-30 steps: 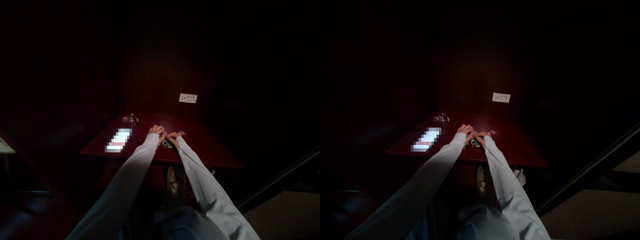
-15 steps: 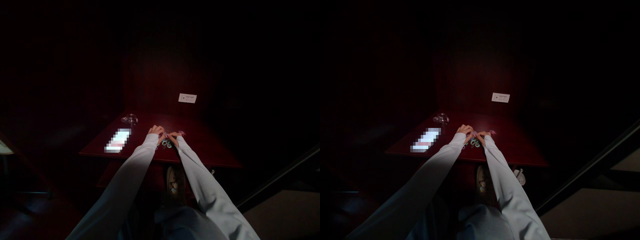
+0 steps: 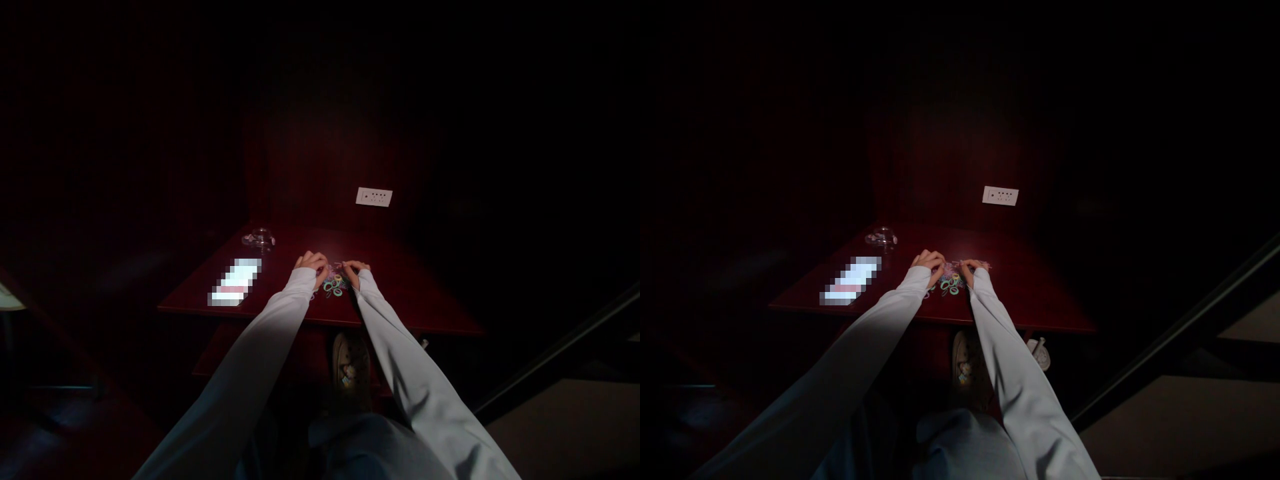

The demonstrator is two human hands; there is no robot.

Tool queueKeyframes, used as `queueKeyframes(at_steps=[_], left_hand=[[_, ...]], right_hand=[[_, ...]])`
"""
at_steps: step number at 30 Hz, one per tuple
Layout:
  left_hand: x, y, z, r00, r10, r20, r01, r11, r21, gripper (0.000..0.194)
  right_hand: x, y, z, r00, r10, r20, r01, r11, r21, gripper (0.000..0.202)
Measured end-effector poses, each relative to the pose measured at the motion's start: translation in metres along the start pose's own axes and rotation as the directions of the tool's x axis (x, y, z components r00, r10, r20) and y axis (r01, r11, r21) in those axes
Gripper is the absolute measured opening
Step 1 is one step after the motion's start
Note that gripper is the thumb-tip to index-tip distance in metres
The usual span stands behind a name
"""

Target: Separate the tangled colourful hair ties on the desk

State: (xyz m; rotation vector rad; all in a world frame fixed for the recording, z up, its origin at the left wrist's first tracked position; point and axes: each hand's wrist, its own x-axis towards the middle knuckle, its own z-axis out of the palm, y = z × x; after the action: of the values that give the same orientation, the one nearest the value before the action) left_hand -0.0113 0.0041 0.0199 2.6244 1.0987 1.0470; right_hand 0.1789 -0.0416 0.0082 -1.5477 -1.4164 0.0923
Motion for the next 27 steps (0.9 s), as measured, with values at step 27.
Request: queueKeyframes(at_steps=[27], left_hand=[[0.000,0.002,-0.003,0.999,-0.043,0.012,0.042,0.999,0.026,0.013]], right_hand=[[0.004,0.027,-0.026,0.864,0.338,-0.372,-0.425,0.886,-0.182,0.042]])
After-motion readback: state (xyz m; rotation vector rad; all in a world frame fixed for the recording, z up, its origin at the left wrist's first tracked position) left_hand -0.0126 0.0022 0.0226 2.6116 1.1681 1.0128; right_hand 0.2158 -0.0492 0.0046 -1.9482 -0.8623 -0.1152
